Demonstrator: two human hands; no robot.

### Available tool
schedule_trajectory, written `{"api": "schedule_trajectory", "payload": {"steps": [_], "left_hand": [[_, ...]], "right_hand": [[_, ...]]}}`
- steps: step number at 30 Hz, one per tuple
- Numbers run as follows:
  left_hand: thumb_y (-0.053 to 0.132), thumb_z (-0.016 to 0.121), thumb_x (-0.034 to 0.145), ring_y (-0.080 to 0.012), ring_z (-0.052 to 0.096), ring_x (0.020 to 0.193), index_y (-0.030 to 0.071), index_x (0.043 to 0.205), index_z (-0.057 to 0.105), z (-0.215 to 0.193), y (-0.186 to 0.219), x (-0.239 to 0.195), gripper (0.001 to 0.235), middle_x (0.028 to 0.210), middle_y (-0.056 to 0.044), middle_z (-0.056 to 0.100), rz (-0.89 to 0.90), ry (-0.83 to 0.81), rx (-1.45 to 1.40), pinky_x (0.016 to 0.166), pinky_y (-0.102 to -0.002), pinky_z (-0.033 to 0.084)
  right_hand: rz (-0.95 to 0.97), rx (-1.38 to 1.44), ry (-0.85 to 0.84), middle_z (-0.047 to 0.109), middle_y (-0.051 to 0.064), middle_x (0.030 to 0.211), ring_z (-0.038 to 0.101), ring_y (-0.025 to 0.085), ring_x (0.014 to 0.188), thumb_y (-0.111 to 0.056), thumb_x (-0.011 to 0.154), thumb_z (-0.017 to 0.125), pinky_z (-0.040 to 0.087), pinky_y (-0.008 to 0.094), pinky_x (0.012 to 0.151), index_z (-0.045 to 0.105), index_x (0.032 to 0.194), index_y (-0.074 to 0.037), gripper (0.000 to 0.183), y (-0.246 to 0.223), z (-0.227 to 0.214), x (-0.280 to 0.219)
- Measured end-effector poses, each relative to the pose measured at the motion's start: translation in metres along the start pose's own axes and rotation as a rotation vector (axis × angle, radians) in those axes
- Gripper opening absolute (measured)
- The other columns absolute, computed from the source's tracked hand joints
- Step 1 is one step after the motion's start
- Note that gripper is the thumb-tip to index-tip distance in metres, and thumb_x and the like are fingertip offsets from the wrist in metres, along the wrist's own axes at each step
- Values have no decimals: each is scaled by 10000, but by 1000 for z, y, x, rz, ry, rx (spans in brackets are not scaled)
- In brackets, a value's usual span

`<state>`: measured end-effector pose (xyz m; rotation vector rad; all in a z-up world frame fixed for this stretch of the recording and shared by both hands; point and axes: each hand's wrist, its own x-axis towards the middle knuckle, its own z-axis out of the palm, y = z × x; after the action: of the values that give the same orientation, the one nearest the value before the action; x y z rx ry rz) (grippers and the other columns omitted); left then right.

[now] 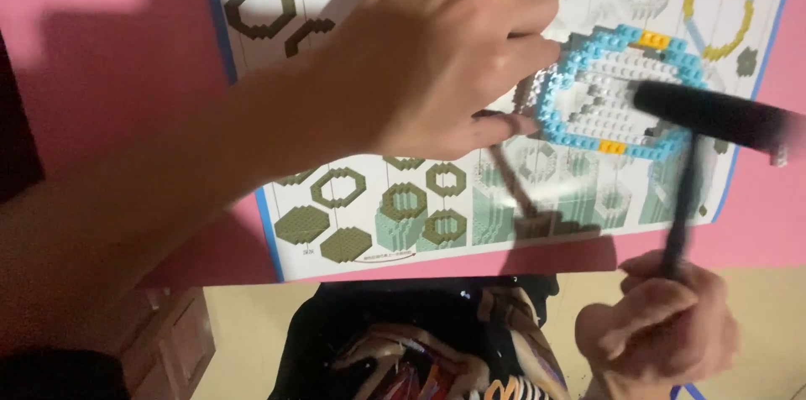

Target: The person assembles a small rectangular structure using white, blue, and yellow plastic bricks. They place the piece on an instruction sheet and use a small hammer to tap the bricks into place.

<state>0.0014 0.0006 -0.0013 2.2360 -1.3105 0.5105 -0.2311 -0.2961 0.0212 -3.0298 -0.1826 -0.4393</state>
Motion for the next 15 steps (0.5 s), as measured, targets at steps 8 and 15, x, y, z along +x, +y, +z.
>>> {"api": "schedule_trajectory", "payload": {"steps": [8,15], "left_hand": [[527,1003,920,-187,555,943,142,1004,823,0,3,-1,433,857,48,637,-14,15,-35,624,-331,462],[594,980,895,-195,567,997,151,1027,819,-2,1,0,489,892,48,641,-15,-9,21,616,-353,469]], "right_hand": [[284,-105,98,601,35,761,569,386,695,-246,1332,310,441,493,750,706,917,-46,608,-26,-6,16],[-50,-11,0,717,167,959,537,353,643,100,1056,481,382,467,604,655,847,-46,309,-11,0,22]]}}
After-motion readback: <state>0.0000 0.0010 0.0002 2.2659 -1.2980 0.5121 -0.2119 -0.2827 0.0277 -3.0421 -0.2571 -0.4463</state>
